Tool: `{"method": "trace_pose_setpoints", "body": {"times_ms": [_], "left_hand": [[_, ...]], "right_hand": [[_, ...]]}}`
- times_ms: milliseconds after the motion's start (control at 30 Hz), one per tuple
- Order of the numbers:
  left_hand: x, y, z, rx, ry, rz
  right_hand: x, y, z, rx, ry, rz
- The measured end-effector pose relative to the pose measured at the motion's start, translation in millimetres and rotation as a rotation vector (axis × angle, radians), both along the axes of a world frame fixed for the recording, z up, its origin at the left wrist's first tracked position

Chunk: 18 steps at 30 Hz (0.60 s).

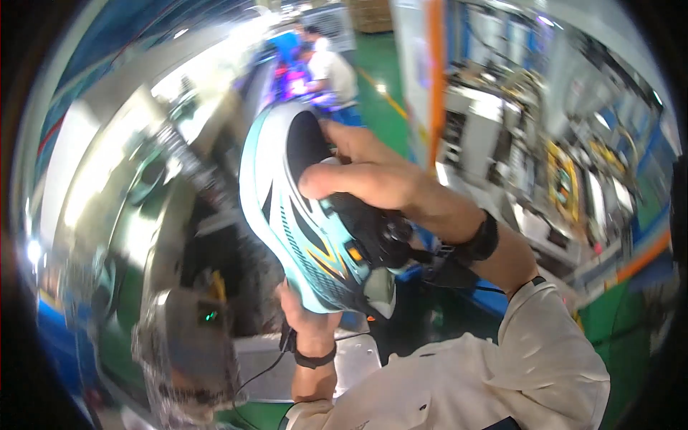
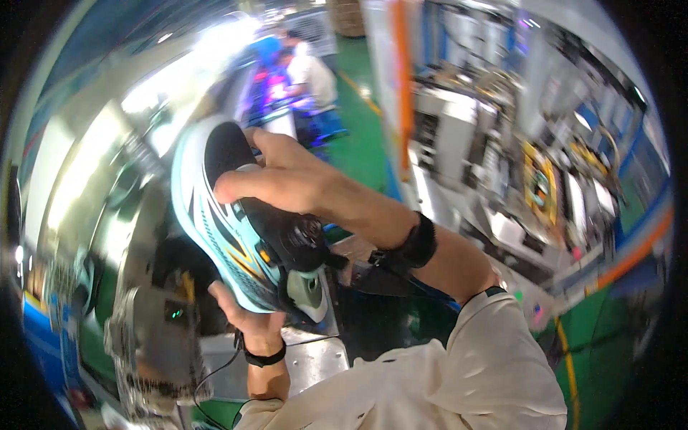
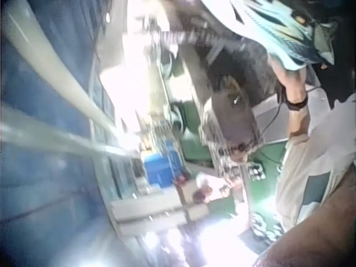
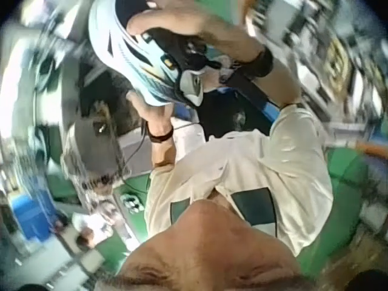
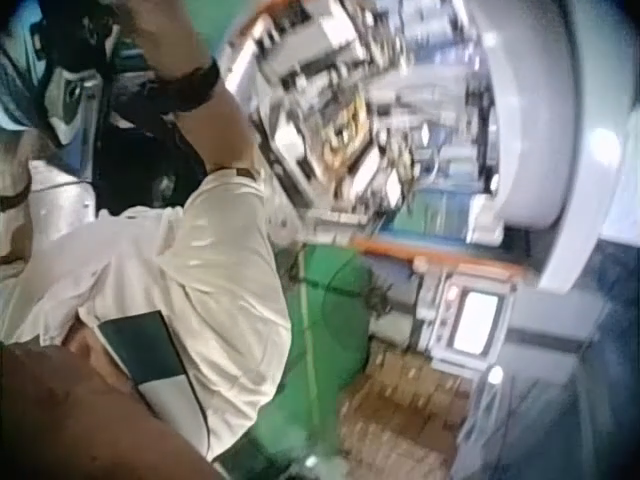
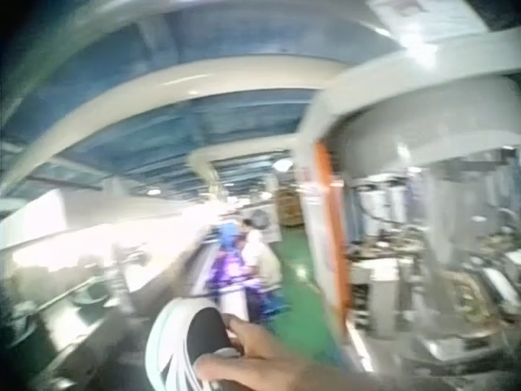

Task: Operating an industrial shoe lasting machine to shape the shoe upper around a last.

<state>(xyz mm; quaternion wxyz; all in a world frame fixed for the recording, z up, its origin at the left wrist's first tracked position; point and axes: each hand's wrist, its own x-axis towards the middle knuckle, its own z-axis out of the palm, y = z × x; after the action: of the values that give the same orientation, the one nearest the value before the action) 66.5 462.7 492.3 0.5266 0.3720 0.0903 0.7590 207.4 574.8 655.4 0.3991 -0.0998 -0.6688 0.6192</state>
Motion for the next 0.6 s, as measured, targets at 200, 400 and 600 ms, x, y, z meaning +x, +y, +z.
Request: {"method": "trace_pose_setpoints", "body": {"times_ms": [200, 400, 600], "left_hand": [[177.7, 60.5, -17.2, -0.289, -0.055, -0.318], [347.9, 106.1, -92.5, -0.402, 0.425, -0.430], [476.2, 165.5, -80.5, -0.246, 1.097, -0.611]], "right_hand": [[227.1, 27.5, -148.0, -0.383, 0.199, -0.449], [382.0, -28.6, -214.0, -0.227, 0.041, -1.076], [533.9, -46.3, -243.8, -0.383, 0.101, -1.435]]}}
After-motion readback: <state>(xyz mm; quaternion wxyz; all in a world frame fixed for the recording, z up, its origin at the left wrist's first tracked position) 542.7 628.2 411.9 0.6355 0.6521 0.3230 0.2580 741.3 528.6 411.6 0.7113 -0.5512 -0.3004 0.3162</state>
